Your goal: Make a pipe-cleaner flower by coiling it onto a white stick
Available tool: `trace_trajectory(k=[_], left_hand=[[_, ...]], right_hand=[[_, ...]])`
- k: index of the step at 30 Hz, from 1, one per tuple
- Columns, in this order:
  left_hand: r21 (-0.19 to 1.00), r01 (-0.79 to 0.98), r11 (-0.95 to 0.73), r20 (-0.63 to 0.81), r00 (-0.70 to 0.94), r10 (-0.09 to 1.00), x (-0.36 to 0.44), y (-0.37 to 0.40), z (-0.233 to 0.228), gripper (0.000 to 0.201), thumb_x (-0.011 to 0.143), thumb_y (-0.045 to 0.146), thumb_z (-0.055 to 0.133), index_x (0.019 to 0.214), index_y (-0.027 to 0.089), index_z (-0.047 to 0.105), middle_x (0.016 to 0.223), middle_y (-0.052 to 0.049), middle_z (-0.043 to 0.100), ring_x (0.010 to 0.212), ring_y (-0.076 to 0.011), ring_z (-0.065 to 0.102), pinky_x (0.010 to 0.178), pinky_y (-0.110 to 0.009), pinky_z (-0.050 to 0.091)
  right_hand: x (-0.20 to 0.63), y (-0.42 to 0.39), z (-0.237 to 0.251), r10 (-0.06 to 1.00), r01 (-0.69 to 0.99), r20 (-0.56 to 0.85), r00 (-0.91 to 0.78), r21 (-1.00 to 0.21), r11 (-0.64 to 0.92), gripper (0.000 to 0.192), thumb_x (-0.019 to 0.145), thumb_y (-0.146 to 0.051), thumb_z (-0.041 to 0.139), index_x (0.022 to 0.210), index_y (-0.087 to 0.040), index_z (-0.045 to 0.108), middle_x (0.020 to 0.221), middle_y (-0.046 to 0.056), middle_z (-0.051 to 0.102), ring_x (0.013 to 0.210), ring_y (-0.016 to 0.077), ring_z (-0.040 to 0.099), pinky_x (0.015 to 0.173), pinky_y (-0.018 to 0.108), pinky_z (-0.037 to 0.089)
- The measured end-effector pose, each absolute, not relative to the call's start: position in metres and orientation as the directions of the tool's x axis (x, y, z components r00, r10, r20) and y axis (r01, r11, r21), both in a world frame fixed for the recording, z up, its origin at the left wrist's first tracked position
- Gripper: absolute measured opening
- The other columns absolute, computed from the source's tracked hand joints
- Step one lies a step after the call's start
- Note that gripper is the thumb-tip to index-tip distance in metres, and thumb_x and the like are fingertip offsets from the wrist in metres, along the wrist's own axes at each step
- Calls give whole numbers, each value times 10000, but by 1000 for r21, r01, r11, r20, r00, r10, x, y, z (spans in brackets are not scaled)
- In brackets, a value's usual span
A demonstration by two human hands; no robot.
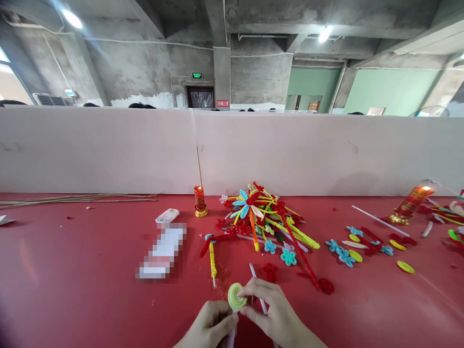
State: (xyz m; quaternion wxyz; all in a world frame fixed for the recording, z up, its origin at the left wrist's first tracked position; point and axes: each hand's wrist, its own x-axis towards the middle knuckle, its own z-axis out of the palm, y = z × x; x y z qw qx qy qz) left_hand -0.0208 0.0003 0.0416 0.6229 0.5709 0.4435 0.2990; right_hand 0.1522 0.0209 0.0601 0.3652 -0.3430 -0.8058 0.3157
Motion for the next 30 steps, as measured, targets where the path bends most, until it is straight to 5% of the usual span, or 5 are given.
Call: trace_trajectory(k=[7,30], left_hand=[[975,133,177,-218,426,878,-21,0,41,433,677,594,506,559,184,431,428,74,380,377,-58,330,384,-206,218],[967,158,199,-247,396,884,-19,0,40,469,637,636,509,561,179,438,427,65,399,375,-62,356,370,-198,241]], right_hand=[[153,20,60,787,343,393,-476,-740,578,139,785,-268,601,912,-216,624,836,39,656,782,172,611,734,243,480],[141,14,62,922,207,153,-356,-949,237,103,766,-265,578,816,-178,602,801,39,645,755,178,597,716,264,473]])
